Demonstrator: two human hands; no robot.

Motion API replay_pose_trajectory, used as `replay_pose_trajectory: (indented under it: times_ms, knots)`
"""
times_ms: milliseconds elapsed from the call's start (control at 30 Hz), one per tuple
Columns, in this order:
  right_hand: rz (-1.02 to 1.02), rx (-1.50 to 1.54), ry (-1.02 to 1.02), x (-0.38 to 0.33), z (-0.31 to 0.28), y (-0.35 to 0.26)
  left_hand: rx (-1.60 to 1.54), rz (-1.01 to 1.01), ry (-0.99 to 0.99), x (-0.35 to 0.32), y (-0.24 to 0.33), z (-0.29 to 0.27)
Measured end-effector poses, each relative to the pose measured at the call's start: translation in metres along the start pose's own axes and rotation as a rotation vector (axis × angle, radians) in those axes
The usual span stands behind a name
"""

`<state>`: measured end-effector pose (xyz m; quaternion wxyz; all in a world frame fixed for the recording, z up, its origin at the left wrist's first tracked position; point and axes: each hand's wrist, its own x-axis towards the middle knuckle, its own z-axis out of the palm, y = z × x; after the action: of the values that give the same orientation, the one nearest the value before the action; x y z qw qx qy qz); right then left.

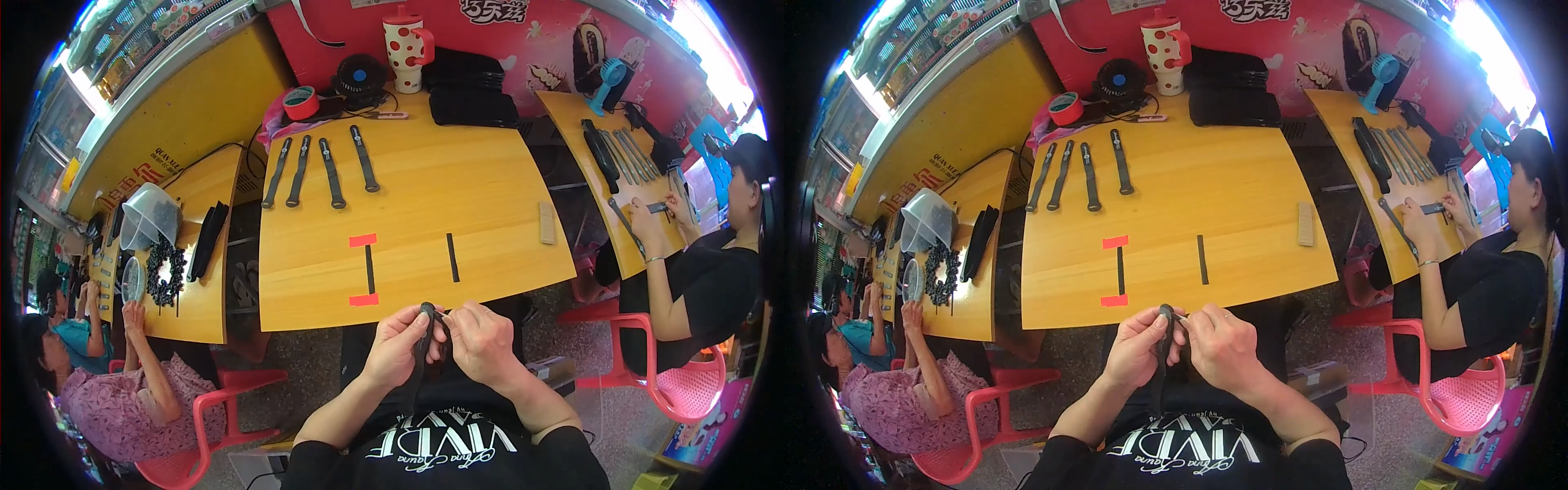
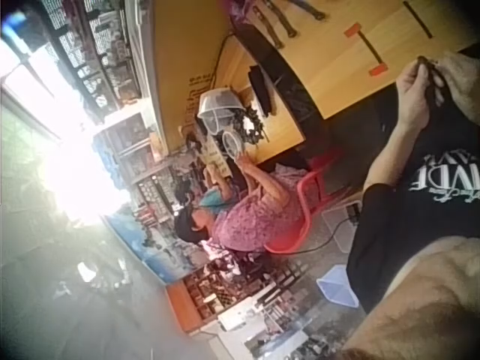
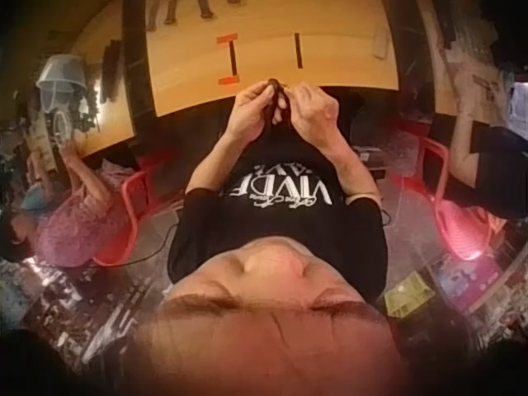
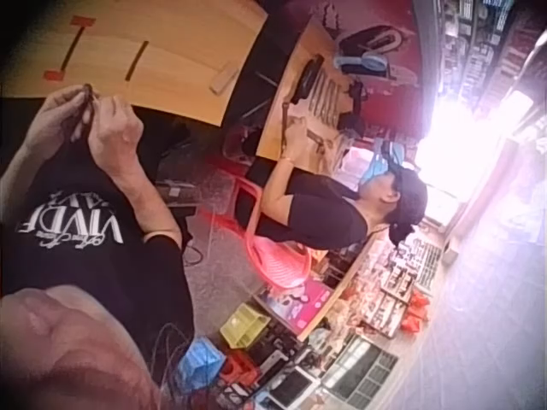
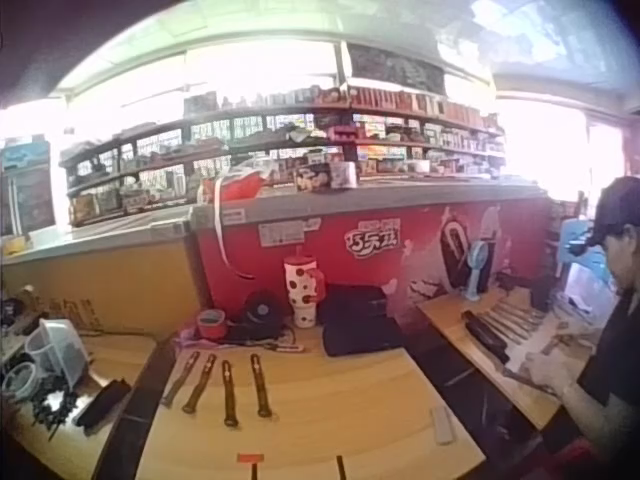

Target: The person is assembling black nylon webbing straps by manually threading and attaching plastic buckles.

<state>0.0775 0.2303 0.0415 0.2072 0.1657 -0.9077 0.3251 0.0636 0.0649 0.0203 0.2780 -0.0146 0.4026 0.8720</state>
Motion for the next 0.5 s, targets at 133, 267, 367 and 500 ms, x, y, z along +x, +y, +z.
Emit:
replay_pose_trajectory:
  times_ms: [133, 267, 367, 500]
  knots:
    - [-0.012, -0.023, 0.011, -0.0003, 0.0004, 0.0011, -0.004, -0.002, -0.006, -0.0008, -0.0003, 0.0013]
    - [-0.038, -0.051, 0.033, -0.0015, 0.0014, 0.0035, -0.001, -0.007, -0.007, -0.0002, -0.0013, 0.0009]
    - [-0.043, -0.073, 0.029, -0.0006, 0.0005, 0.0020, 0.011, -0.001, -0.006, -0.0007, -0.0008, 0.0009]
    - [-0.068, -0.064, 0.003, -0.0006, -0.0015, -0.0007, 0.025, 0.001, -0.004, -0.0013, -0.0024, 0.0000]
